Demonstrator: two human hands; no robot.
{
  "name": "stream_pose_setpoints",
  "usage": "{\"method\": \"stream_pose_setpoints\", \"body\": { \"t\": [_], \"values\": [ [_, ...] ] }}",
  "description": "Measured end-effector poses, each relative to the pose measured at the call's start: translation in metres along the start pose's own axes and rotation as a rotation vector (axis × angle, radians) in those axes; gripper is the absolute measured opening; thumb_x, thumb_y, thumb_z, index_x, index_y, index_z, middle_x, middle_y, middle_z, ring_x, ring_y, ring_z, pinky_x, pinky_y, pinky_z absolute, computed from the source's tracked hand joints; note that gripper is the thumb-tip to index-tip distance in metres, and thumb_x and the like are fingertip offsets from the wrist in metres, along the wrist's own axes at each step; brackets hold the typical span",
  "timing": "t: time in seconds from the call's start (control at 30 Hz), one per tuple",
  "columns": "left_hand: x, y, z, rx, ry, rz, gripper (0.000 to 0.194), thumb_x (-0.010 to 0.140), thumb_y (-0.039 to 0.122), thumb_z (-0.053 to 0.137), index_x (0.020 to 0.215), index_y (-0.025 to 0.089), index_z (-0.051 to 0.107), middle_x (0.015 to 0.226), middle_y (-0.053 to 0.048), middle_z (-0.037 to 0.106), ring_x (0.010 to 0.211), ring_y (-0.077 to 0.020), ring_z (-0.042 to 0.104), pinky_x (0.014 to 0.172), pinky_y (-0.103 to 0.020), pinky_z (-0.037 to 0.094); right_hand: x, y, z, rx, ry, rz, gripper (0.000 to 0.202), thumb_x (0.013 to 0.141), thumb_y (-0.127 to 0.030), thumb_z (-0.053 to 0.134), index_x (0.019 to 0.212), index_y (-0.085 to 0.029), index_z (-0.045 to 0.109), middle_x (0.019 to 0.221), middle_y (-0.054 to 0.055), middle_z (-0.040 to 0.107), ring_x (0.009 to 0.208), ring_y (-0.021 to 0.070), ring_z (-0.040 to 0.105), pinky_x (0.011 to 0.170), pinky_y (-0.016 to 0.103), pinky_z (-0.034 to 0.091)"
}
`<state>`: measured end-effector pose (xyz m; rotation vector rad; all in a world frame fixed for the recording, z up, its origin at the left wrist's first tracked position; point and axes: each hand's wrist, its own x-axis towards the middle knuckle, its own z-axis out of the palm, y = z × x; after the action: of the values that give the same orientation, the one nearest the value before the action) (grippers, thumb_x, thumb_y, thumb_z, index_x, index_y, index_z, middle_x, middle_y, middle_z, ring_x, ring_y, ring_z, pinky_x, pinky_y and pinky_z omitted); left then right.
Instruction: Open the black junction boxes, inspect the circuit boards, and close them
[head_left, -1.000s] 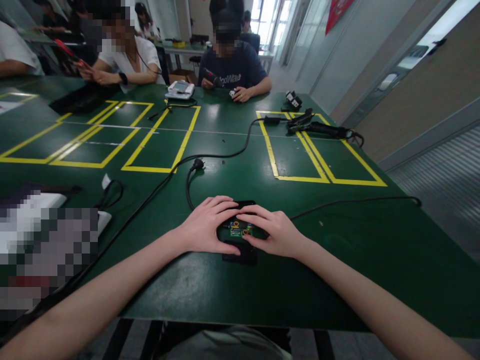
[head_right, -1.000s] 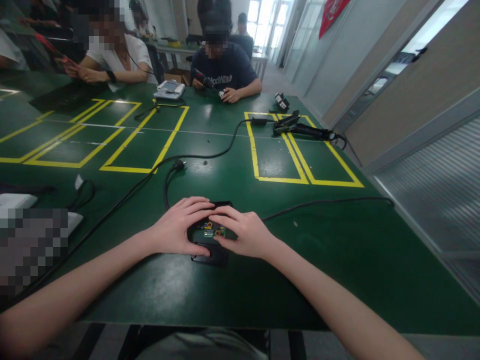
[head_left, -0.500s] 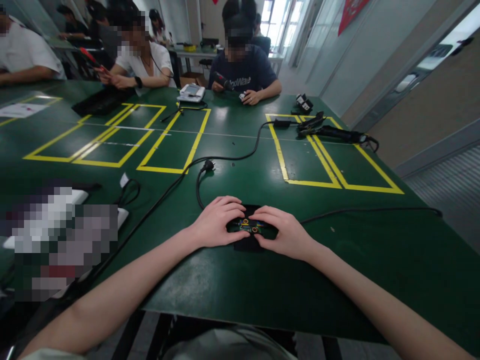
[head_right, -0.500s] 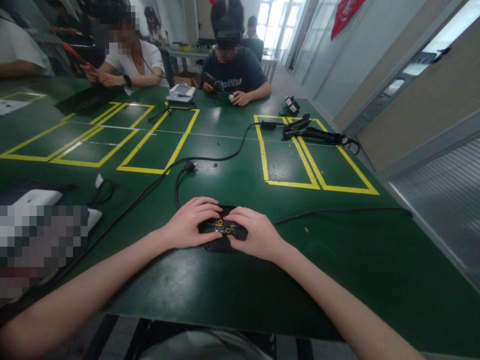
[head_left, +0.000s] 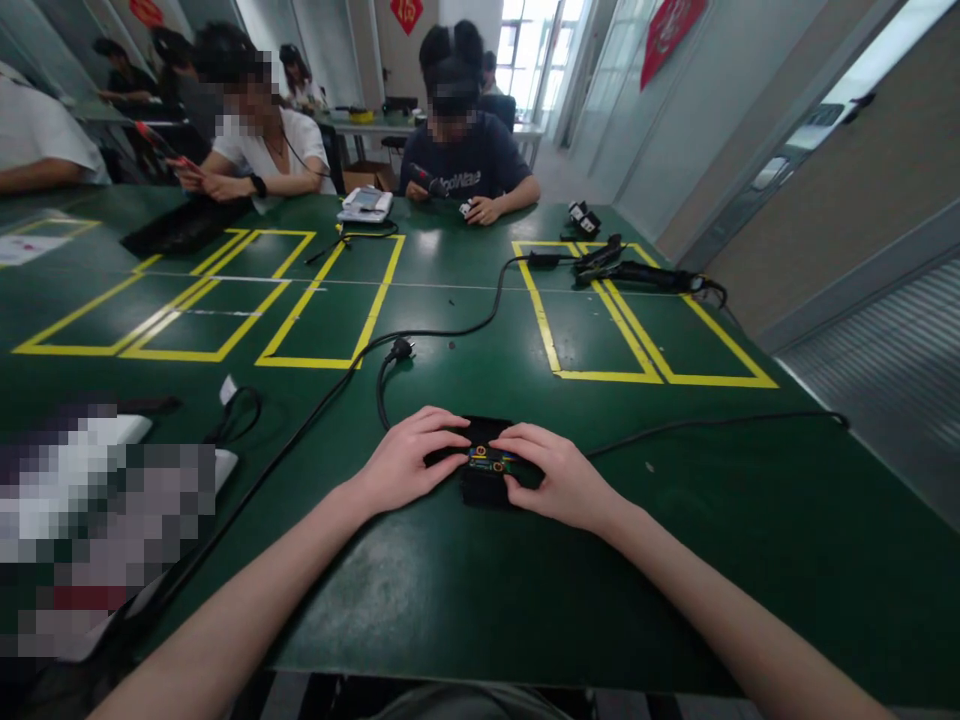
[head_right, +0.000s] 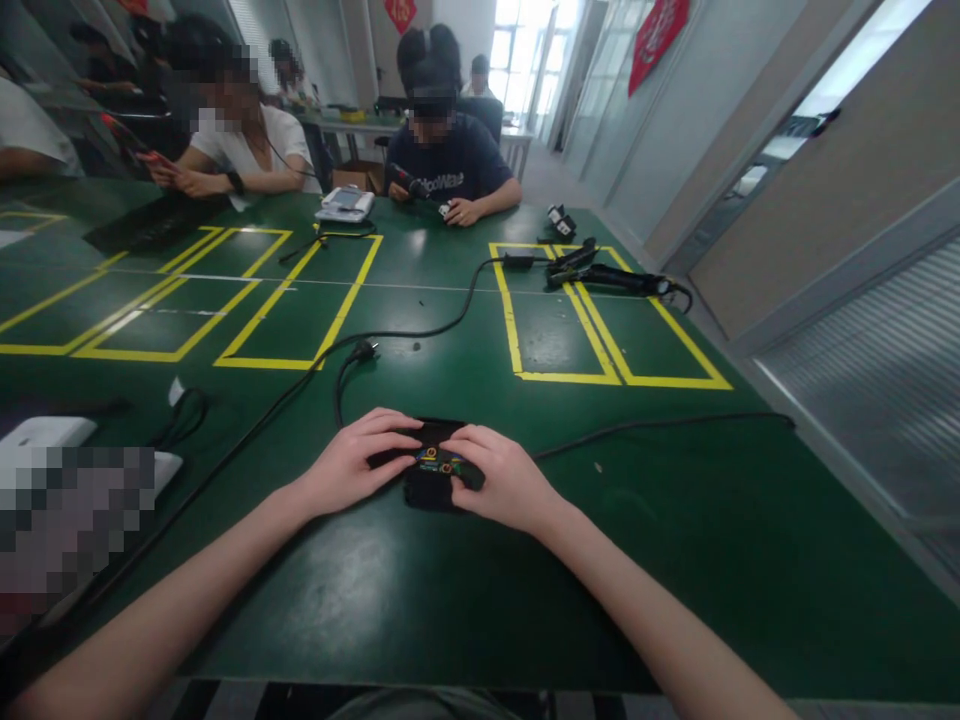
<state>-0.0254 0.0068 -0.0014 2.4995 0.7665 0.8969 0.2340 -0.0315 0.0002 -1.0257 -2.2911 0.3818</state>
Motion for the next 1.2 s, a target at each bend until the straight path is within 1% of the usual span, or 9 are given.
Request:
{"method": "stream_pose_setpoints", "body": {
  "t": [0.2,0.33,0.47,0.67,0.83,0.93,1.0,1.1,1.2],
  "values": [
    [-0.006,-0.002,-0.006,0.063,-0.076,-0.063,0.021,0.098,0.018,0.061,0.115,0.022,0.073,0.124,-0.010,0.070,0.113,-0.0222,0.068,0.097,-0.040,0.059,0.004,0.009,-0.003,0.051,-0.036,0.072,0.039,0.080,-0.015,0.066,0.118,-0.021,0.070,0.119,0.010,0.071,0.106,0.0246,0.071,0.095,0.041,0.060],
    [-0.006,-0.002,-0.010,0.050,-0.106,-0.053,0.021,0.100,0.019,0.058,0.115,0.021,0.072,0.124,-0.010,0.071,0.114,-0.0222,0.069,0.098,-0.039,0.059,0.002,0.001,0.002,0.028,-0.003,0.096,0.041,0.083,-0.016,0.065,0.123,-0.023,0.069,0.121,0.010,0.071,0.109,0.0254,0.069,0.095,0.042,0.060],
    [-0.006,-0.001,-0.012,0.049,-0.110,-0.072,0.021,0.101,0.021,0.056,0.115,0.021,0.072,0.124,-0.010,0.071,0.113,-0.0225,0.069,0.099,-0.040,0.059,0.001,-0.009,0.011,-0.035,0.057,0.107,0.044,0.082,-0.014,0.062,0.124,-0.022,0.067,0.118,0.012,0.070,0.103,0.0265,0.068,0.089,0.043,0.061],
    [-0.005,0.003,-0.011,0.036,-0.094,-0.103,0.022,0.098,0.020,0.058,0.117,0.021,0.070,0.126,-0.010,0.068,0.112,-0.0219,0.069,0.098,-0.037,0.059,0.003,-0.014,0.014,-0.054,0.036,0.123,0.045,0.086,-0.019,0.062,0.131,-0.020,0.063,0.122,0.014,0.067,0.109,0.0287,0.067,0.091,0.045,0.061],
    [-0.003,0.003,-0.015,0.013,-0.138,-0.116,0.013,0.098,0.021,0.058,0.103,0.019,0.070,0.104,-0.007,0.070,0.095,-0.0188,0.069,0.083,-0.030,0.058,0.000,-0.009,-0.001,0.053,0.057,0.157,0.039,0.097,-0.023,0.056,0.135,-0.023,0.058,0.128,0.014,0.063,0.115,0.0252,0.066,0.095,0.040,0.059],
    [-0.003,0.001,-0.017,0.013,-0.166,-0.111,0.012,0.100,0.022,0.057,0.103,0.018,0.069,0.097,-0.006,0.071,0.092,-0.0192,0.067,0.083,-0.031,0.055,-0.004,0.001,-0.012,0.044,0.040,0.149,0.033,0.093,-0.022,0.062,0.126,-0.022,0.062,0.120,0.013,0.066,0.111,0.0272,0.065,0.093,0.044,0.058],
    [-0.003,0.000,-0.019,0.023,-0.173,-0.119,0.011,0.100,0.023,0.057,0.101,0.018,0.067,0.095,-0.006,0.071,0.090,-0.0190,0.066,0.080,-0.030,0.054,-0.006,0.009,-0.018,0.031,0.002,0.121,0.021,0.089,-0.021,0.068,0.111,-0.022,0.066,0.108,0.011,0.069,0.103,0.0274,0.065,0.088,0.045,0.057],
    [-0.002,-0.001,-0.021,0.061,-0.191,-0.139,0.014,0.101,0.027,0.056,0.097,0.018,0.066,0.091,-0.005,0.069,0.085,-0.0183,0.066,0.076,-0.029,0.053,-0.007,0.019,-0.020,0.027,-0.032,0.080,0.001,0.092,-0.022,0.068,0.093,-0.022,0.067,0.094,0.008,0.070,0.091,0.0252,0.064,0.080,0.042,0.056],
    [-0.001,0.001,-0.024,0.094,-0.209,-0.149,0.020,0.104,0.031,0.051,0.098,0.019,0.065,0.092,-0.005,0.068,0.084,-0.0178,0.066,0.076,-0.028,0.053,-0.007,0.021,-0.017,0.020,-0.028,0.073,0.010,0.099,-0.027,0.062,0.094,-0.021,0.068,0.089,0.008,0.071,0.087,0.0238,0.065,0.077,0.039,0.056]
  ]
}}
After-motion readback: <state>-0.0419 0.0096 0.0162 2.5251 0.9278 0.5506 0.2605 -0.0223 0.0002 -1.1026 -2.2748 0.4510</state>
